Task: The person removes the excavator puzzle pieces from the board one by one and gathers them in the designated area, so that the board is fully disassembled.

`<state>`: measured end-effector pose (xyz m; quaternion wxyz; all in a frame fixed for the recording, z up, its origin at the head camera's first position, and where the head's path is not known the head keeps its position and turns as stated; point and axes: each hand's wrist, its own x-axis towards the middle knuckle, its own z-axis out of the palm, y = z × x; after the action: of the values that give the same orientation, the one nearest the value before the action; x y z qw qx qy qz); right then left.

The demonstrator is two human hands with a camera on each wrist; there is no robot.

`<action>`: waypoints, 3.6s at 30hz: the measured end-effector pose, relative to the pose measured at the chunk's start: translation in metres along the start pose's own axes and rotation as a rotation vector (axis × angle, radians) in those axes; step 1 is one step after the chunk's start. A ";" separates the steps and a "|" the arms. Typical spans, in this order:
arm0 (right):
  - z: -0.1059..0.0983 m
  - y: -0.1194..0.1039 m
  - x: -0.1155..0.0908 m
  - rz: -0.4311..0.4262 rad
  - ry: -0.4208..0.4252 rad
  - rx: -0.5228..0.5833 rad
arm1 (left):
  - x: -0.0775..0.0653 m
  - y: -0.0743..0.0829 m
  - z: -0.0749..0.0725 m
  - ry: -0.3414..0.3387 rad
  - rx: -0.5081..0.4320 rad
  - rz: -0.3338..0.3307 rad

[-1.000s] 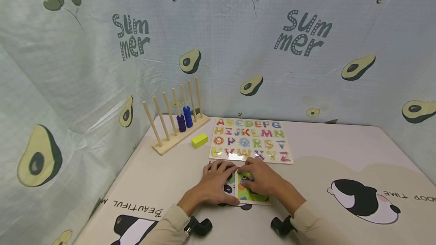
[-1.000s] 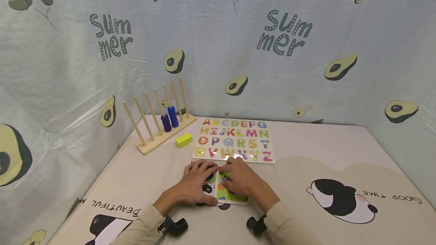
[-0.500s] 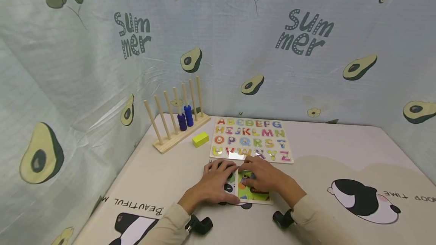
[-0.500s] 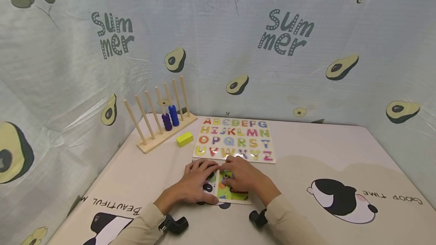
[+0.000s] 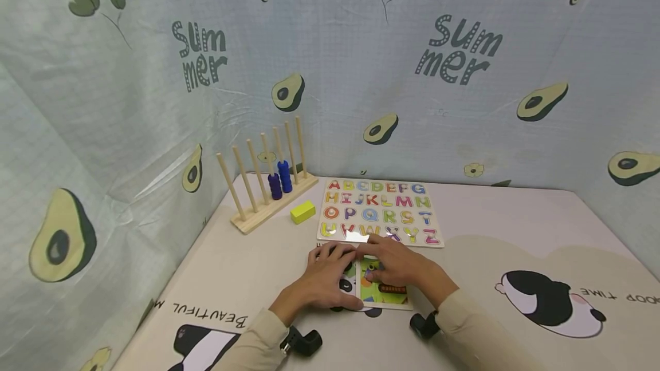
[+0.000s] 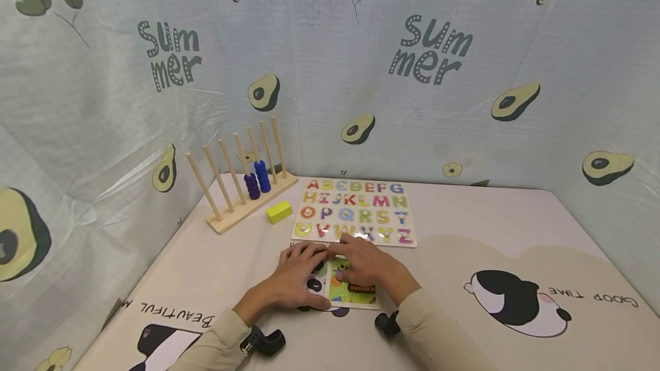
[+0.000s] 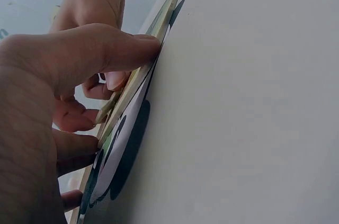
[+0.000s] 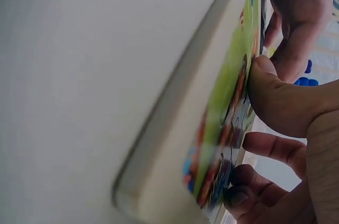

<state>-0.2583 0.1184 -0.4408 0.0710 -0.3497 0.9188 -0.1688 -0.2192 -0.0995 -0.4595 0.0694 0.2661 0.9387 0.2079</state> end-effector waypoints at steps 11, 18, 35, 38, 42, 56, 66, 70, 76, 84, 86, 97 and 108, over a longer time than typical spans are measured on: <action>0.000 -0.001 -0.003 0.013 0.071 0.117 | 0.000 -0.001 0.001 0.015 -0.009 0.007; 0.003 -0.001 -0.001 0.076 0.119 0.207 | 0.001 -0.001 0.001 0.016 -0.011 0.009; -0.009 -0.001 -0.013 0.096 0.235 0.363 | 0.000 -0.002 0.000 0.011 -0.019 0.014; -0.010 0.003 -0.017 0.123 0.261 0.388 | 0.000 -0.002 0.000 0.010 -0.025 0.011; -0.009 0.011 -0.024 0.150 0.301 0.412 | -0.001 -0.001 -0.001 0.006 -0.042 0.012; -0.013 0.028 -0.052 0.302 0.418 0.523 | 0.001 -0.004 -0.002 -0.003 -0.085 0.018; -0.005 0.044 -0.065 0.358 0.452 0.478 | 0.001 -0.005 -0.003 -0.001 -0.084 0.014; -0.001 0.049 -0.067 0.378 0.438 0.468 | -0.001 -0.007 -0.002 -0.002 -0.075 0.000; 0.001 0.054 -0.072 0.408 0.434 0.471 | -0.002 -0.008 -0.001 0.001 -0.087 0.008; 0.000 0.060 -0.073 0.405 0.450 0.411 | 0.001 -0.005 -0.001 0.009 -0.096 0.023; 0.000 0.060 -0.071 0.415 0.450 0.393 | 0.002 -0.005 -0.001 0.010 -0.097 0.026; 0.000 0.057 -0.065 0.480 0.406 0.246 | 0.002 -0.006 -0.001 0.006 -0.100 0.023; 0.003 0.057 -0.061 0.497 0.391 0.180 | 0.001 -0.006 0.000 0.002 -0.095 0.021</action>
<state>-0.2479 0.1981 -0.4635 -0.0369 -0.0681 0.9536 -0.2909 -0.2233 -0.1037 -0.4624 0.0788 0.2721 0.9250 0.2532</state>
